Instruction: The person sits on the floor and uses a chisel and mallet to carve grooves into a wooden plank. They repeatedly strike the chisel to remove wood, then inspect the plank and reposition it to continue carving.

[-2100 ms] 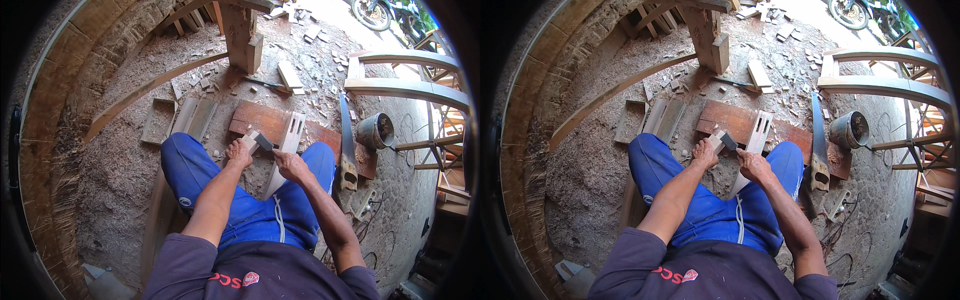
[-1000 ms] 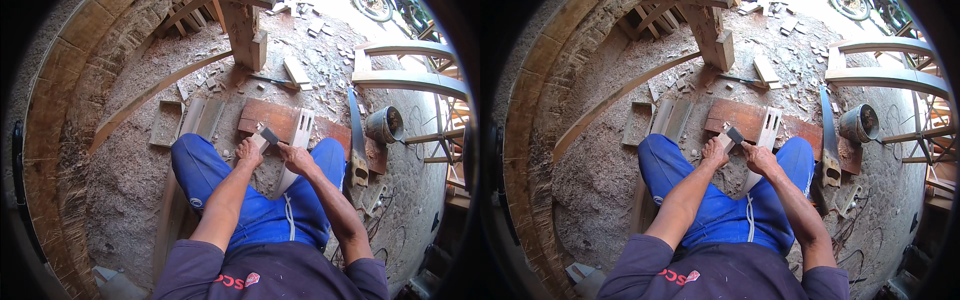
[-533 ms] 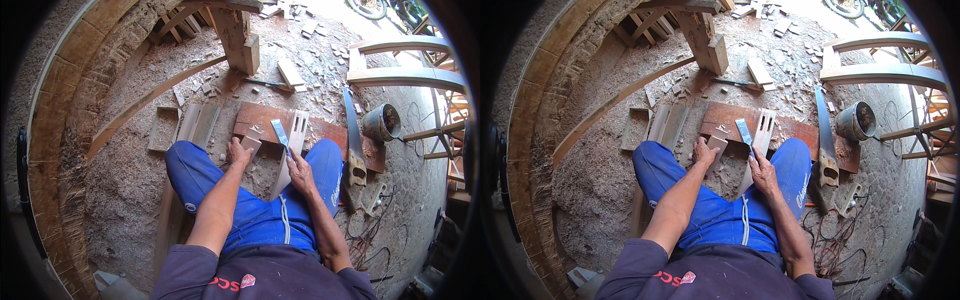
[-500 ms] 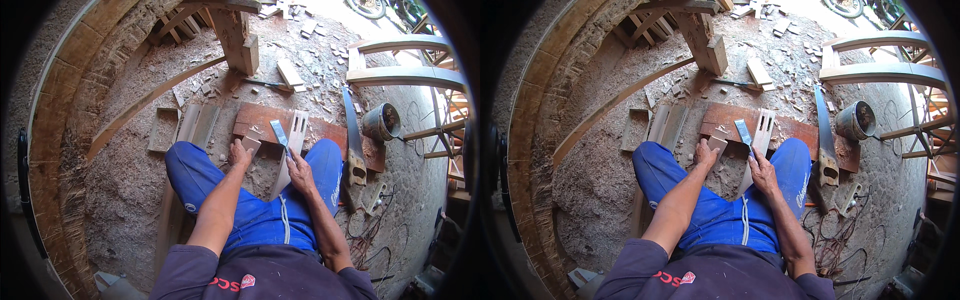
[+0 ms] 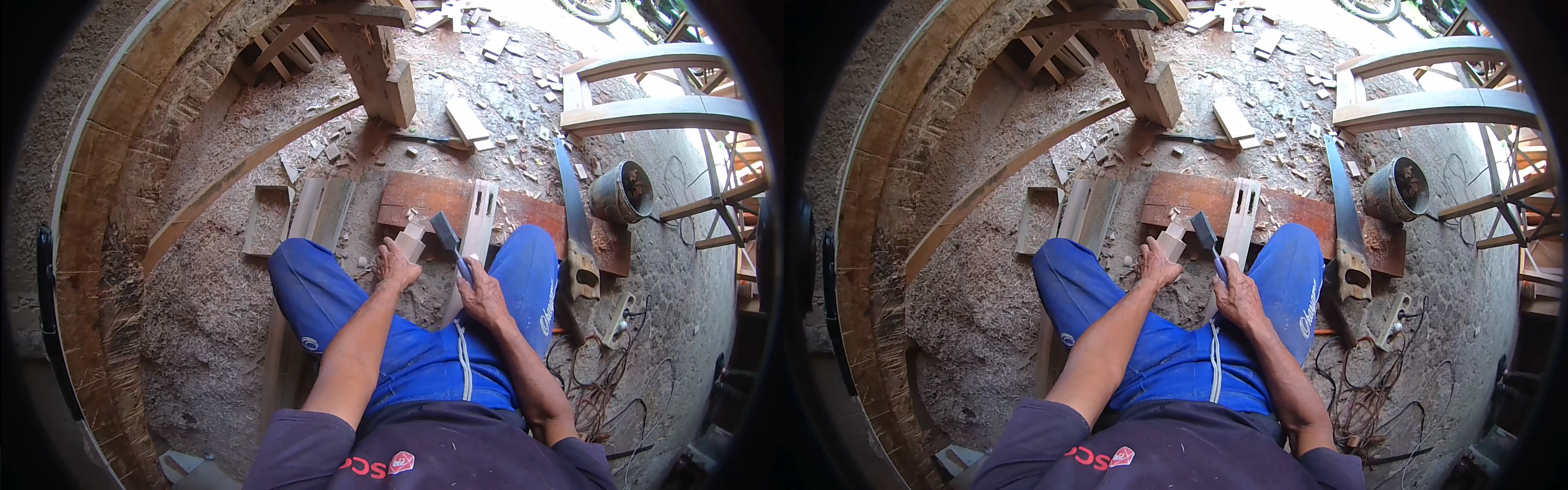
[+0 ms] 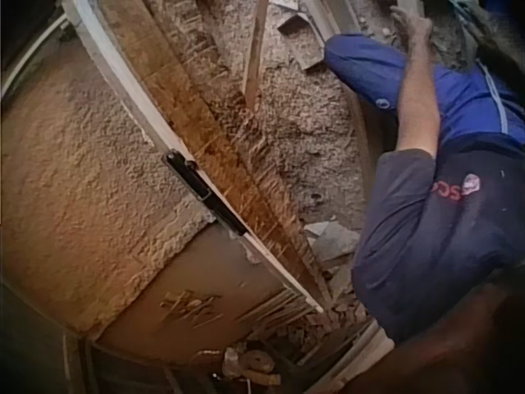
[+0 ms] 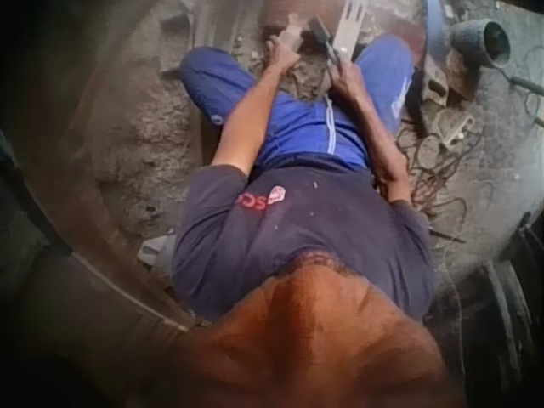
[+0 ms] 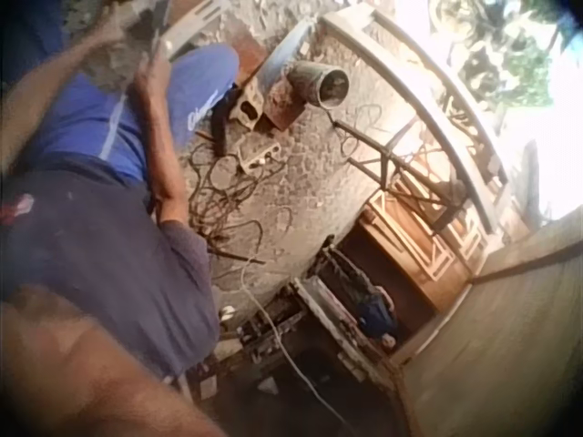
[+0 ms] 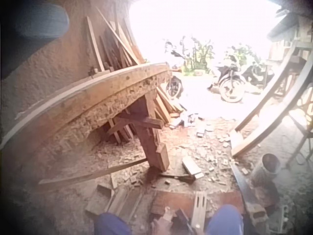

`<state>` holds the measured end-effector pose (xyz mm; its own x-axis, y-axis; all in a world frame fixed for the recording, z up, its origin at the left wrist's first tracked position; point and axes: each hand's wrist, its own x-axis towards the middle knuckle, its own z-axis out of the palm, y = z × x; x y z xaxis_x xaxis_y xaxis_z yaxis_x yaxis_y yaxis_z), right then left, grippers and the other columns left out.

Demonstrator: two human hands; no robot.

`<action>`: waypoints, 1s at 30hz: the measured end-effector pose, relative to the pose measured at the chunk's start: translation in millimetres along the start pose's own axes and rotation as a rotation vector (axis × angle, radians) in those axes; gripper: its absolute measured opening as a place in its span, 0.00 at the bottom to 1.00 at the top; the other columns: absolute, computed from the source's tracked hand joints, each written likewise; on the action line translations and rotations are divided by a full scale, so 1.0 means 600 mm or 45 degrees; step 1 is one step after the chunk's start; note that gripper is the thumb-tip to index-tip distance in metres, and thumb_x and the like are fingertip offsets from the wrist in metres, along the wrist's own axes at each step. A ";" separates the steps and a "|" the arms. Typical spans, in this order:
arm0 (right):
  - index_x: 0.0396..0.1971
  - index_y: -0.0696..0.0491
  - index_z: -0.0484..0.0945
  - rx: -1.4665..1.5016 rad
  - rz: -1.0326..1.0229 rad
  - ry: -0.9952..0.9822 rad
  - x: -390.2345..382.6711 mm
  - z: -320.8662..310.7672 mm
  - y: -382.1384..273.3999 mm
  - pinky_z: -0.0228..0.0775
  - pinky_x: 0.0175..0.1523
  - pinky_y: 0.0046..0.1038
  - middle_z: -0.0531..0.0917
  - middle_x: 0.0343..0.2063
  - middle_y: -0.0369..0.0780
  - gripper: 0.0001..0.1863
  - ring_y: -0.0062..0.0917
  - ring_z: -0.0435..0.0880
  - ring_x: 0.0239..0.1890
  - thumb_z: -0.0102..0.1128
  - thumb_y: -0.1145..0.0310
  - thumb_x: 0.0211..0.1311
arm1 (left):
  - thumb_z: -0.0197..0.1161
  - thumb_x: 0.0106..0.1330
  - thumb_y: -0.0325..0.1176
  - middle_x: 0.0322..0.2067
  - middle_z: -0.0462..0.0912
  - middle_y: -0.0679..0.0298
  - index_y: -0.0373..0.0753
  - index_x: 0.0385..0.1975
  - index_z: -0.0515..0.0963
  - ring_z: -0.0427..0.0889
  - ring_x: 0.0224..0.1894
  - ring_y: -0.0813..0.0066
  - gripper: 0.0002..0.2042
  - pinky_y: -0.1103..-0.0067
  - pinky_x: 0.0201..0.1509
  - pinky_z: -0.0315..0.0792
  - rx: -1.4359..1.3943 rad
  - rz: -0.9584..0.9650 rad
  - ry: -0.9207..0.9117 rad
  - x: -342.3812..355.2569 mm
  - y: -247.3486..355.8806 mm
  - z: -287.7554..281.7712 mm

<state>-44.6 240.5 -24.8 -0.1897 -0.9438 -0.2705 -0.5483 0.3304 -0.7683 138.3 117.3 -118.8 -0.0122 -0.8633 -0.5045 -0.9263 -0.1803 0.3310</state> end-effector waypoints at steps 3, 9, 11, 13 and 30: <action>0.64 0.55 0.69 -0.030 -0.124 0.068 -0.009 0.005 -0.002 0.75 0.54 0.47 0.84 0.45 0.58 0.25 0.55 0.83 0.49 0.57 0.66 0.70 | 0.72 0.48 0.42 0.63 0.68 0.42 0.33 0.72 0.50 0.69 0.67 0.43 0.51 0.57 0.68 0.69 -0.035 -0.061 -0.006 -0.015 0.012 -0.004; 0.66 0.55 0.71 0.014 -0.158 0.070 -0.012 0.000 -0.015 0.76 0.52 0.45 0.84 0.43 0.58 0.25 0.54 0.84 0.47 0.56 0.66 0.70 | 0.71 0.54 0.43 0.56 0.74 0.41 0.31 0.60 0.61 0.76 0.60 0.43 0.38 0.58 0.62 0.74 -0.082 0.089 0.067 0.009 0.020 -0.020; 0.65 0.56 0.71 0.022 -0.106 0.060 -0.015 -0.004 -0.028 0.77 0.51 0.45 0.84 0.42 0.59 0.25 0.54 0.85 0.46 0.56 0.66 0.71 | 0.70 0.53 0.43 0.54 0.75 0.41 0.32 0.58 0.62 0.77 0.58 0.43 0.36 0.56 0.61 0.75 -0.037 0.135 0.089 0.012 0.013 -0.011; 0.64 0.56 0.72 -0.011 -0.132 0.075 -0.018 -0.001 -0.026 0.77 0.49 0.45 0.84 0.41 0.60 0.24 0.55 0.85 0.44 0.56 0.66 0.71 | 0.72 0.52 0.42 0.54 0.75 0.40 0.31 0.58 0.62 0.76 0.59 0.43 0.37 0.57 0.63 0.73 -0.005 0.146 0.085 0.011 0.010 -0.006; 0.61 0.55 0.73 -0.296 -0.061 -0.131 0.013 -0.022 -0.075 0.74 0.46 0.54 0.83 0.36 0.61 0.21 0.58 0.84 0.40 0.49 0.63 0.73 | 0.76 0.49 0.43 0.52 0.75 0.42 0.28 0.62 0.59 0.77 0.57 0.44 0.44 0.58 0.61 0.73 0.097 0.201 0.213 0.024 0.009 0.013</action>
<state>-32.2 218.4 15.3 -0.0816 -0.9493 -0.3035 -0.7295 0.2644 -0.6309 130.0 107.7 -130.4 -0.1027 -0.9451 -0.3101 -0.9437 -0.0060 0.3309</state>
